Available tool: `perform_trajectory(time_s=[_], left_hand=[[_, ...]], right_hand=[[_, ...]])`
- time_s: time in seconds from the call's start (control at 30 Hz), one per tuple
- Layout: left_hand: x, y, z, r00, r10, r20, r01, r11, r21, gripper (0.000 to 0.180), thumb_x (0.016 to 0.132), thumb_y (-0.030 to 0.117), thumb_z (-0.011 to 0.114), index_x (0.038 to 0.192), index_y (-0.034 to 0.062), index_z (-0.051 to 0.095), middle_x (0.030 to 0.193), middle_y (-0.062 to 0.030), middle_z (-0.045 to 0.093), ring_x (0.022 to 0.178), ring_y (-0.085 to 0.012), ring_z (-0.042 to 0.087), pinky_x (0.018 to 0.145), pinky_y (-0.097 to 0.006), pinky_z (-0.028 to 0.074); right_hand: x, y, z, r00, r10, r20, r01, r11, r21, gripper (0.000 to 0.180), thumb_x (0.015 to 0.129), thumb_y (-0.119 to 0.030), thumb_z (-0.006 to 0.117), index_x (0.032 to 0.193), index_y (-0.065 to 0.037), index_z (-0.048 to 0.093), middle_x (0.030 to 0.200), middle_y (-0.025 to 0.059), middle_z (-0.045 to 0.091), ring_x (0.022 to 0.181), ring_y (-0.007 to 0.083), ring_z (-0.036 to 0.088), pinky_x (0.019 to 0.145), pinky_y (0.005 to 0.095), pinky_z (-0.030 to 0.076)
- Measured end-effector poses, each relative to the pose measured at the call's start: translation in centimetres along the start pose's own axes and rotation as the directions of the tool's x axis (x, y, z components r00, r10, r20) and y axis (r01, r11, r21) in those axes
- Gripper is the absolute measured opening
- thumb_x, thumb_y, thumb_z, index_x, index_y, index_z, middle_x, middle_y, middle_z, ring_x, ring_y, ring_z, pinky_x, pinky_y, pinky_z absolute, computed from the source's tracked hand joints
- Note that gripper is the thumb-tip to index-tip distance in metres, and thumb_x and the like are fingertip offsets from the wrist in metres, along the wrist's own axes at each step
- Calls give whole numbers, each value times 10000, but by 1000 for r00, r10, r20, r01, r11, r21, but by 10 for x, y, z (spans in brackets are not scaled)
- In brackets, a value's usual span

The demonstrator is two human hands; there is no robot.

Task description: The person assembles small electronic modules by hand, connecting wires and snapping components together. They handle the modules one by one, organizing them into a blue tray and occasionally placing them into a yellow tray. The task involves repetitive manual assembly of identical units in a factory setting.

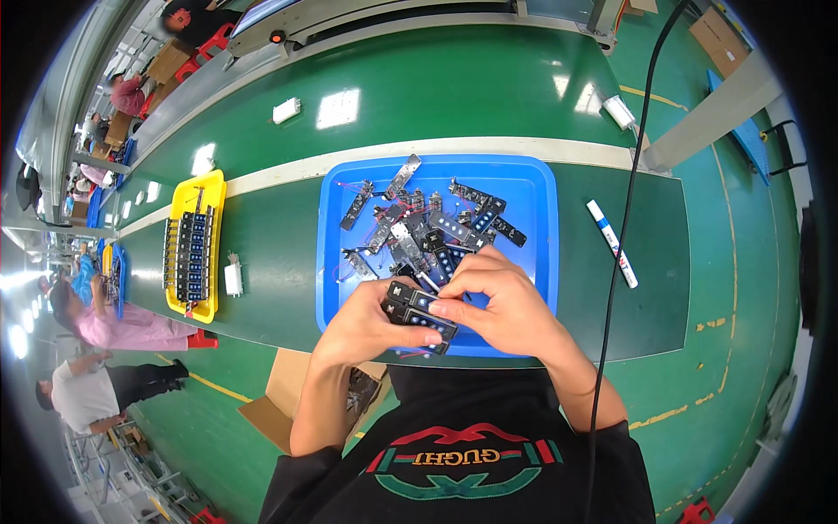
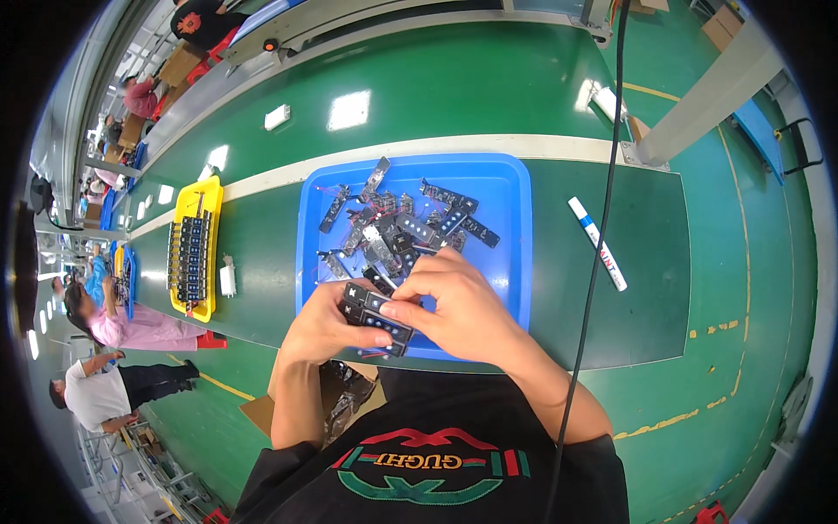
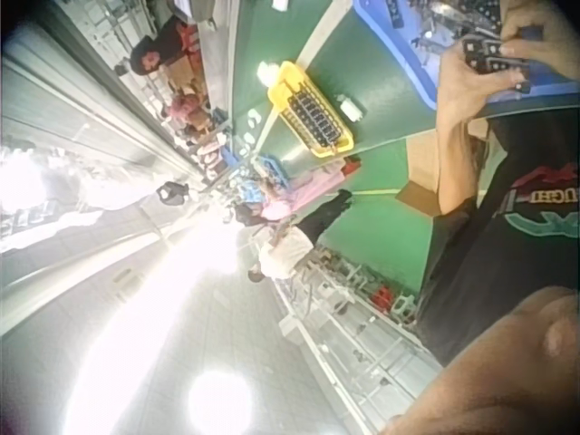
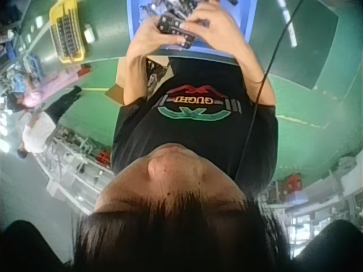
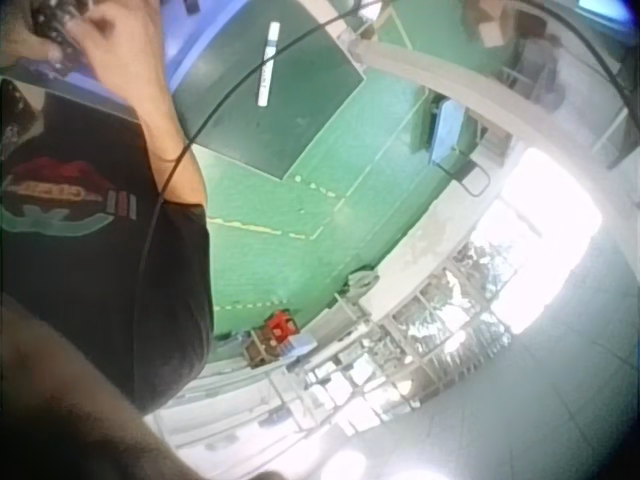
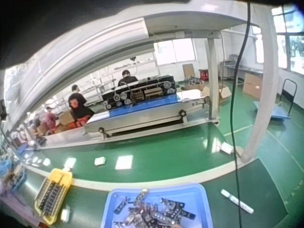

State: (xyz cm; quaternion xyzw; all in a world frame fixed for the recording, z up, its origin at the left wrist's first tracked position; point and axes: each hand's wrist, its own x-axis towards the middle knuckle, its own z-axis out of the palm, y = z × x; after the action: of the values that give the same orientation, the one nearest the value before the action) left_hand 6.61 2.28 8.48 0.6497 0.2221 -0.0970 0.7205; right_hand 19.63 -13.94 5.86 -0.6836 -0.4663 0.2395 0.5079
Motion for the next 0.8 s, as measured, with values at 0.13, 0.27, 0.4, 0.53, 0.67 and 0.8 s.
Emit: perform_trajectory(time_s=[0.13, 0.27, 0.4, 0.53, 0.67, 0.8], left_hand=[[0, -7, 4, 994, -77, -81, 74, 996, -47, 184, 769, 44, 778, 893, -30, 665, 735, -29, 659, 676, -79, 617, 608, -227, 496], [0, -13, 4, 998, 26, -50, -25, 1000, 6, 175, 787, 34, 759, 924, -36, 677, 771, -52, 679, 679, -96, 626, 624, -231, 508], [3, -16, 9, 999, 16, -30, -19, 995, -99, 184, 798, 28, 748, 946, -45, 667, 806, -69, 677, 699, -108, 635, 645, -242, 533], [5, -11, 5, 995, -54, -78, 45, 992, -117, 234, 778, 17, 762, 966, -54, 642, 813, -73, 675, 699, -94, 630, 637, -230, 528], [4, -8, 2, 996, -33, -85, 30, 999, -39, 254, 753, 11, 781, 960, -44, 644, 805, -55, 675, 711, -63, 607, 625, -208, 497], [6, -9, 6, 995, -3, -101, 5, 1000, 19, 253, 747, 22, 788, 953, -37, 654, 789, -47, 675, 698, -65, 614, 611, -212, 497]], right_hand=[[0, 4, 2, 999, 28, -47, -24, 996, 89, 141, 827, -176, 710, 819, -37, 683, 721, 38, 608, 739, 205, 523, 687, 333, 419], [-1, 12, 7, 967, 246, 73, -256, 907, 335, 190, 897, -192, 639, 835, -14, 662, 647, 61, 544, 646, 169, 478, 610, 323, 396], [0, 13, 18, 952, 296, 80, -288, 772, 567, 246, 945, -204, 583, 864, 16, 658, 594, 50, 466, 550, 120, 400, 575, 291, 396], [4, 17, 11, 930, -101, -354, 34, 981, -192, 222, 904, -209, 621, 934, 3, 679, 834, 74, 595, 796, 233, 506, 731, 350, 430], [-2, -2, 4, 967, -145, -210, 112, 981, -161, 197, 806, -220, 728, 917, -59, 701, 892, 57, 580, 849, 259, 492, 748, 356, 419], [-2, 4, 4, 993, -59, -98, 46, 991, -126, 135, 735, -153, 774, 800, -68, 692, 810, 35, 573, 800, 221, 501, 710, 337, 402]])
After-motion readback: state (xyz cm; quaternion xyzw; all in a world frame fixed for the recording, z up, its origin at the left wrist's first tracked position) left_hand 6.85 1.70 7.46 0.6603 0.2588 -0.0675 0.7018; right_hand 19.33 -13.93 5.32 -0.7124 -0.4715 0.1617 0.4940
